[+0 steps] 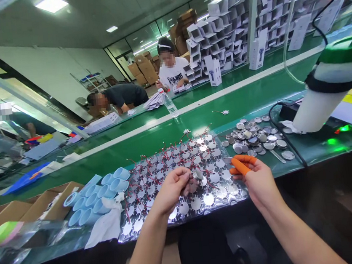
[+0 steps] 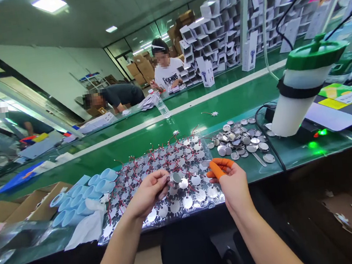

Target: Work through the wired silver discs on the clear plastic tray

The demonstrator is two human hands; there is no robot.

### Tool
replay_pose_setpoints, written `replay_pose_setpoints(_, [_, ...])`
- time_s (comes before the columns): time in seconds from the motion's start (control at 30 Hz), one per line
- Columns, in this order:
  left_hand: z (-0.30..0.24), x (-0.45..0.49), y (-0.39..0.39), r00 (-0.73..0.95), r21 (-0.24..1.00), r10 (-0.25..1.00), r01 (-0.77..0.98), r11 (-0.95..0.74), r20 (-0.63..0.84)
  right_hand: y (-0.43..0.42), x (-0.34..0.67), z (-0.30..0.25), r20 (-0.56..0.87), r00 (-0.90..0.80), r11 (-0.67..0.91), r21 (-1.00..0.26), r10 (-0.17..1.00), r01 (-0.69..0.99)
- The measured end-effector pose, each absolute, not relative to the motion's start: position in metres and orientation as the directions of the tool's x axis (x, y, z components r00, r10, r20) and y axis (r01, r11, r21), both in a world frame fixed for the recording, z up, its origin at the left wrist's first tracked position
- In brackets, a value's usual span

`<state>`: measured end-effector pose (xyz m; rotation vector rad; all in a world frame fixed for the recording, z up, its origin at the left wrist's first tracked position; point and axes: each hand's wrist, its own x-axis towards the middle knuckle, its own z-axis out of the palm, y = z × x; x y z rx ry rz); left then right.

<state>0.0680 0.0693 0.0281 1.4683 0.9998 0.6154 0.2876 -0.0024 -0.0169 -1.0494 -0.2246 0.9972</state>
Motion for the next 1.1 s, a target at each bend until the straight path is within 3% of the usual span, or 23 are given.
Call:
replay_pose_setpoints(0.13, [0.004, 0.031, 0.053, 0.332, 0.880, 0.915, 0.472, 0.050, -0.230, -0.004, 0.283, -0.014, -0.285, 0.536, 0.090, -0.817, 0.794, -0.569])
replay_pose_setpoints(0.27, [-0.004, 0.004, 0.034, 0.248, 0.552, 0.966, 0.797, -0.243, 0.066, -0.007, 0.277, -0.015, -0.273, 0.505, 0.052, -0.840, 0.819, -0.540])
replay_pose_setpoints(0.37, [-0.002, -0.009, 0.021, 0.266, 0.354, 0.942, 0.877, -0.326, 0.206, -0.009, 0.272, -0.017, -0.263, 0.475, 0.025, -0.855, 0.840, -0.518])
replay_pose_setpoints(0.53, [-0.001, -0.023, 0.004, 0.259, 0.187, 0.919, 0.928, -0.321, 0.296, -0.011, 0.264, -0.017, -0.259, 0.440, -0.010, -0.870, 0.860, -0.492])
replay_pose_setpoints(0.67, [0.001, -0.022, -0.004, 0.351, 0.187, 0.858, 0.878, -0.441, 0.376, -0.013, 0.258, -0.016, -0.255, 0.432, -0.023, -0.881, 0.865, -0.473])
replay_pose_setpoints(0.8, [0.001, -0.010, 0.004, 0.514, 0.174, 0.815, 0.806, -0.566, 0.268, -0.014, 0.249, -0.020, -0.220, 0.393, -0.026, -0.896, 0.893, -0.443])
replay_pose_setpoints(0.9, [0.001, -0.002, 0.013, 0.517, 0.175, 0.825, 0.811, -0.558, 0.229, -0.016, 0.243, -0.023, -0.198, 0.345, -0.035, -0.904, 0.918, -0.426])
replay_pose_setpoints(0.97, [0.004, 0.002, 0.016, 0.479, 0.259, 0.844, 0.806, -0.532, 0.241, -0.017, 0.239, -0.024, -0.193, 0.326, -0.042, -0.907, 0.925, -0.418])
replay_pose_setpoints(1.1, [0.011, 0.005, 0.010, 0.413, 0.546, 0.877, 0.689, -0.477, 0.245, -0.019, 0.237, -0.022, -0.208, 0.301, -0.063, -0.902, 0.931, -0.428])
